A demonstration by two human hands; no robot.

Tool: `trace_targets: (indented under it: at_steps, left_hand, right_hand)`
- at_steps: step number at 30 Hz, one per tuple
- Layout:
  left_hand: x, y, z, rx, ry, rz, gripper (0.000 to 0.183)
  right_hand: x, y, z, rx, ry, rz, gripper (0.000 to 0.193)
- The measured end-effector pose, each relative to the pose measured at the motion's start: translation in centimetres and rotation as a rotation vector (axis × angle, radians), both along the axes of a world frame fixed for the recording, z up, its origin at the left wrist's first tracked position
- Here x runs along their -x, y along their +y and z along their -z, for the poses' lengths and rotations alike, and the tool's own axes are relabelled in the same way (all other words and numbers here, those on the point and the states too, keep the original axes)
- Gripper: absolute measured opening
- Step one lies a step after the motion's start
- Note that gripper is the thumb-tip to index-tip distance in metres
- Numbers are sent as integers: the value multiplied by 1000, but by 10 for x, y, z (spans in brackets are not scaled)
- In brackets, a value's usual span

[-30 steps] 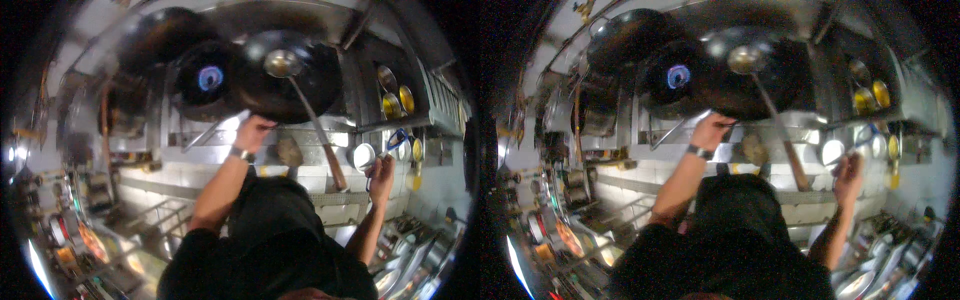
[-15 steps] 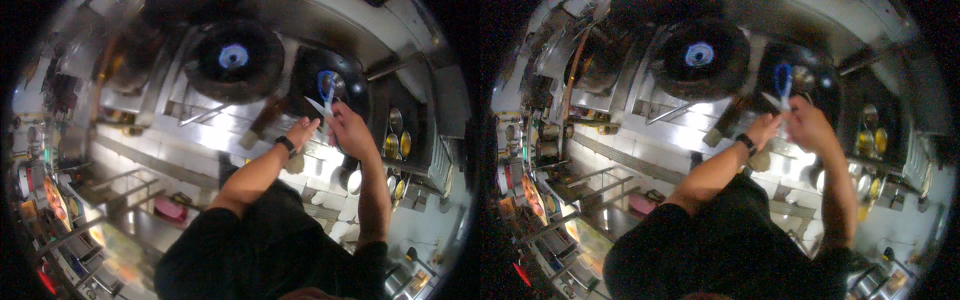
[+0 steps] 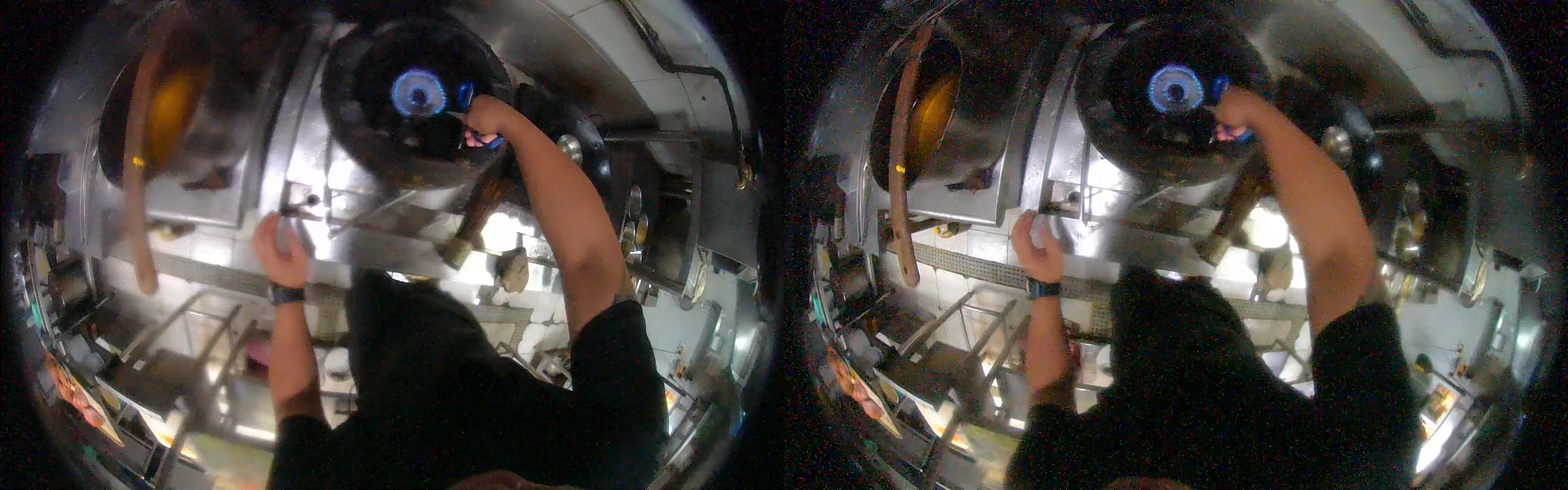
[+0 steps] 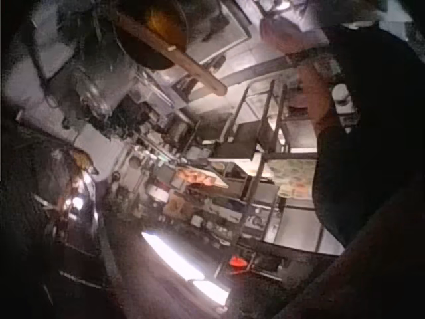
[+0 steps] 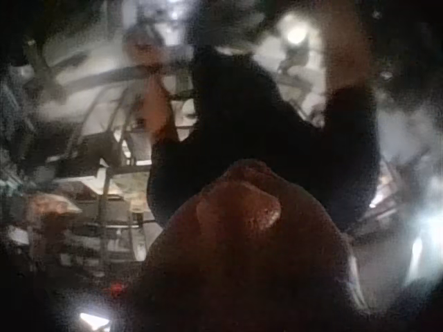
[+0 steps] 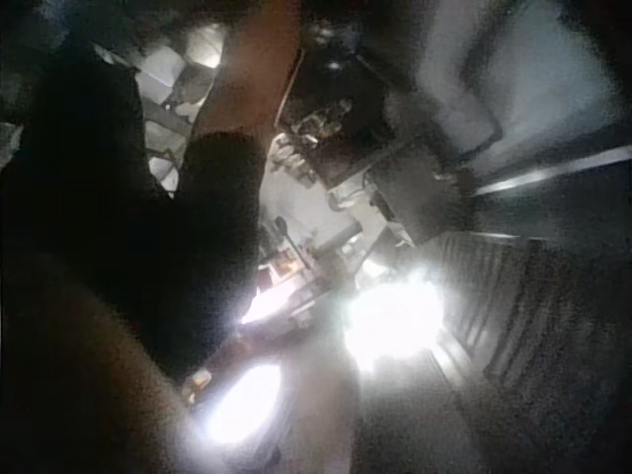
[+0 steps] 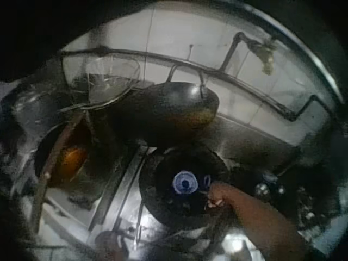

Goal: The person scrubs the interior of a wok with a brush, rinses it under running water, and then repeatedly lights and extinguishes the gas burner beneath it. The person also moves a bowl of food on the counter and uses scissors to interact with the burner flame.

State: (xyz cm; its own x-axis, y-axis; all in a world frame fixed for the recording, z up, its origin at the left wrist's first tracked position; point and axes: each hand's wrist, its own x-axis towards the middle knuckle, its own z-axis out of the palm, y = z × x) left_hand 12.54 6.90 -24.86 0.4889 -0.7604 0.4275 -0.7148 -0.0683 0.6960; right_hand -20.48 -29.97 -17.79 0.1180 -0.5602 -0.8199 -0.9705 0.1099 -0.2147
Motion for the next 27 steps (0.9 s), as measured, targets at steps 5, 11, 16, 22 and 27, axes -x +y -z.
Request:
trace_targets:
  at_steps: [5, 11, 16, 22, 27]
  left_hand:
    - [-42, -5, 44, -86, -83, 92, 29]
    - [-43, -9, 64, -150, -51, 66, 35]
    - [-41, -2, 81, -133, -133, 58, 41]
    - [40, -19, -37, 120, -15, 508, 48]
    - [105, -118, -138, 299, -75, 545, 49]
  right_hand:
    - [-23, -12, 25, -45, 45, -217, 14]
    - [-41, -17, 31, -8, 159, -549, 21]
    - [-32, 13, 13, -36, -95, 292, 13]
    - [80, 91, -71, 314, -187, 42, 22]
    - [113, 174, -137, 466, -267, 454, 18]
